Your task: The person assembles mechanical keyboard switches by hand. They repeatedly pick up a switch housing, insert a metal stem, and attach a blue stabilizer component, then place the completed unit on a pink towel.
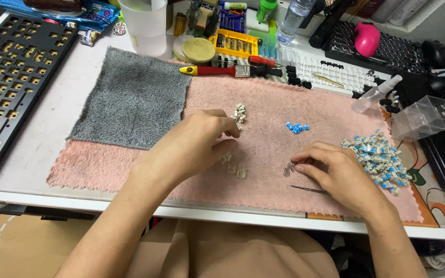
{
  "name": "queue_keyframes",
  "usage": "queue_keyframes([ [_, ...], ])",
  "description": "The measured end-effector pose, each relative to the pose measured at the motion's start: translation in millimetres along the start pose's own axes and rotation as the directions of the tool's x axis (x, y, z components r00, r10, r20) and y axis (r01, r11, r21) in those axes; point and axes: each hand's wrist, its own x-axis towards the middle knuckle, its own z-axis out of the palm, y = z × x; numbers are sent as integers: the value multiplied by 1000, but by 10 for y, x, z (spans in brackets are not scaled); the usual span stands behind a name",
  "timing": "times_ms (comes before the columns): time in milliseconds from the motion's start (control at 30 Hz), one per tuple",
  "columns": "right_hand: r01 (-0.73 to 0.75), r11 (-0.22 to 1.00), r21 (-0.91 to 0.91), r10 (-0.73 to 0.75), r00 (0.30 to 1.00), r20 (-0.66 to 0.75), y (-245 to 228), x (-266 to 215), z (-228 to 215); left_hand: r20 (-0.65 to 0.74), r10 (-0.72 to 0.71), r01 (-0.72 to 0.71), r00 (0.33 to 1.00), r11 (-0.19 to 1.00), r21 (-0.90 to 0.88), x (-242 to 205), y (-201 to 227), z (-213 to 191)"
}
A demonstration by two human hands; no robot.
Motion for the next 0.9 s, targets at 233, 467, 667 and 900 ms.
queue_keyframes([
  [233,-43,998,-53,41,999,-34,-65,-58,-43,51,-6,9,999,998,-63,37,256,138],
  [467,68,998,5,-66,978,-196,-360,-187,-142,-177,81,-132,981,946,-297,76,500,592],
  [667,104,988,115,-63,947,-316,-733,-255,-197,-142,-74,-1,987,882,-472,37,684,740],
  [900,135,982,131,-83,936,-343,-731,-314,-131,-207,144,-215,968,900,-379,33,719,683],
])
